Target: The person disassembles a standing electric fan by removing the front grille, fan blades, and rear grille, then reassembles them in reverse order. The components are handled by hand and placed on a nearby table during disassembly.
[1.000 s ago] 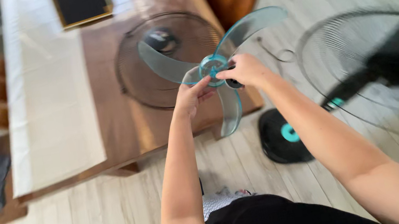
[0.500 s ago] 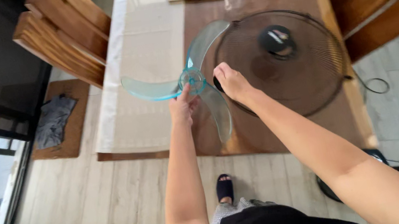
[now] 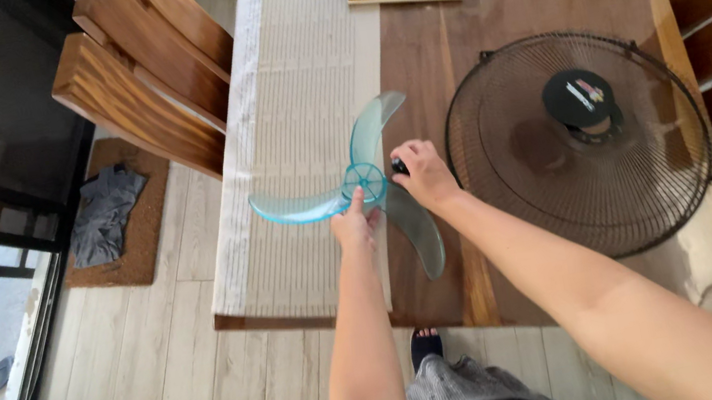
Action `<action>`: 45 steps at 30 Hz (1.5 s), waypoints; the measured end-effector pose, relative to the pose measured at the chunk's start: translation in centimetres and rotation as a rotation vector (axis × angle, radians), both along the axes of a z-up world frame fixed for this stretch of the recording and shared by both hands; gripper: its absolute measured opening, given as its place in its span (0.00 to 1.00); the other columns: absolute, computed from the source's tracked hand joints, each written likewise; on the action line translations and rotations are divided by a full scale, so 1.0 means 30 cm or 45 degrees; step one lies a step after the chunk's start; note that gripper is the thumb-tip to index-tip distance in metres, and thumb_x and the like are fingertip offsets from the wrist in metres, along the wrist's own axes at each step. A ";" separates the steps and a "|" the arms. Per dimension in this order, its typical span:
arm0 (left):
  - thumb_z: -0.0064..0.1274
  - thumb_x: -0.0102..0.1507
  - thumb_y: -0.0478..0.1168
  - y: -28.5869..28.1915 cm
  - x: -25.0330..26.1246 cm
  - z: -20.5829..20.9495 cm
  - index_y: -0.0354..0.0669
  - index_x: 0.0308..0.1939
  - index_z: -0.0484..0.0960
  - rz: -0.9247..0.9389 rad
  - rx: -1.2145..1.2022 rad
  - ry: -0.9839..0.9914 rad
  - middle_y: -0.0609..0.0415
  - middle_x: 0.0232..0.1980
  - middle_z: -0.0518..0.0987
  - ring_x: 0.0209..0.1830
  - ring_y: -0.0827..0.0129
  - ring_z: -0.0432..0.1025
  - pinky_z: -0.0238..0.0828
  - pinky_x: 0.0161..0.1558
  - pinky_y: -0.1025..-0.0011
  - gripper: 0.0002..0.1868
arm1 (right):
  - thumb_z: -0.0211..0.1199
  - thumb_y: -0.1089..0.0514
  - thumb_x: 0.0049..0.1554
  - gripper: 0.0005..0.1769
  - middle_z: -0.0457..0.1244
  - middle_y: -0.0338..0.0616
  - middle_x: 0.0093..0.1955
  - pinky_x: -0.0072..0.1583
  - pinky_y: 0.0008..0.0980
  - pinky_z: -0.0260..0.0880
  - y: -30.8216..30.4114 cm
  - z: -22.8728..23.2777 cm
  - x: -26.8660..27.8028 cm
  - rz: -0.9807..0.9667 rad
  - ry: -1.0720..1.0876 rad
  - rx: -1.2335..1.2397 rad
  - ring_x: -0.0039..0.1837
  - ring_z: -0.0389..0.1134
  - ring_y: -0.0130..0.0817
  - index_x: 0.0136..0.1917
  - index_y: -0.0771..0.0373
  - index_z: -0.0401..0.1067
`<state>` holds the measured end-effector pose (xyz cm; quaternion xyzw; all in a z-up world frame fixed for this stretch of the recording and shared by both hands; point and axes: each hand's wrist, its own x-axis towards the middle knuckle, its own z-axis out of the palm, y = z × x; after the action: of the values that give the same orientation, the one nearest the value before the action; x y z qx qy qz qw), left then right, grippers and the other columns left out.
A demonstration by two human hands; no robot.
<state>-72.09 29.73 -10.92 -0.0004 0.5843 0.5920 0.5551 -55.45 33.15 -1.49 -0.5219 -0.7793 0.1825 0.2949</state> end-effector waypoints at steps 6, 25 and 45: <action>0.59 0.64 0.48 0.030 -0.010 0.066 0.28 0.43 0.79 -0.123 -0.102 0.271 0.42 0.41 0.81 0.31 0.56 0.80 0.82 0.29 0.64 0.21 | 0.74 0.65 0.43 0.27 0.63 0.47 0.59 0.64 0.45 0.65 0.065 -0.071 -0.018 -0.041 -0.104 -0.052 0.65 0.61 0.52 0.56 0.58 0.71; 0.32 0.69 0.64 0.260 0.339 0.286 0.35 0.36 0.84 -1.002 0.160 1.106 0.44 0.29 0.85 0.33 0.57 0.81 0.73 0.42 0.61 0.37 | 0.72 0.65 0.46 0.27 0.63 0.48 0.62 0.68 0.43 0.63 0.046 0.096 0.316 -0.289 -0.047 0.183 0.67 0.61 0.52 0.60 0.60 0.70; 0.34 0.68 0.68 -0.660 2.015 0.498 0.39 0.51 0.83 -2.060 0.763 0.839 0.46 0.39 0.85 0.41 0.56 0.78 0.72 0.48 0.59 0.37 | 0.67 0.65 0.52 0.19 0.65 0.47 0.58 0.65 0.45 0.65 -1.285 0.258 1.633 -1.556 -0.216 0.288 0.64 0.63 0.51 0.58 0.57 0.72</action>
<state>-11.63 9.93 4.00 0.7202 0.3574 0.1204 0.5823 -6.47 -5.39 6.25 -0.8515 -0.3754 -0.1445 0.3364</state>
